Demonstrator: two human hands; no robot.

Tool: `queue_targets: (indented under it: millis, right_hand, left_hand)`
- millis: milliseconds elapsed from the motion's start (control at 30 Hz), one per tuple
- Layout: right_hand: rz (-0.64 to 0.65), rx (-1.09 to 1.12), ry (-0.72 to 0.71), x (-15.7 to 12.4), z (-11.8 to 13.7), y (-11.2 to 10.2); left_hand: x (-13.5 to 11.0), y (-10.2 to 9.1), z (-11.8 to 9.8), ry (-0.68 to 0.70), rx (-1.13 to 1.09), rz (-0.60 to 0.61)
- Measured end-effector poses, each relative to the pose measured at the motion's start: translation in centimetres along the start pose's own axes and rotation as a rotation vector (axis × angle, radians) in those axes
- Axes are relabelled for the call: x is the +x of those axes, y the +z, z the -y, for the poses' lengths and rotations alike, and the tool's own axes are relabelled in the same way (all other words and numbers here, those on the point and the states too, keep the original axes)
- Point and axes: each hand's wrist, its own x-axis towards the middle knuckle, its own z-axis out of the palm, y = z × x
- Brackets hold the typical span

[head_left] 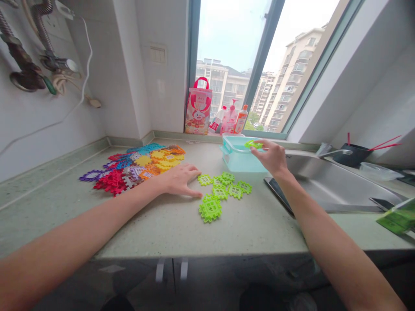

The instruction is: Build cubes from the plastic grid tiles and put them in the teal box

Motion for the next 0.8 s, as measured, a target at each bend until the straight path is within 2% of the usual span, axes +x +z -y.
queue_targets:
  millis: [467, 800]
  right_hand:
    - [0.203, -0.206, 0.002, 0.19, 0.39, -0.79]
    - [0.28, -0.317, -0.001, -0.1, 0.68, -0.72]
  left_hand:
    - [-0.06, -0.26, -0.17, 0.01, -0.029, -0.002]
    - [-0.01, -0.2, -0.1, 0.005, -0.031, 0.007]
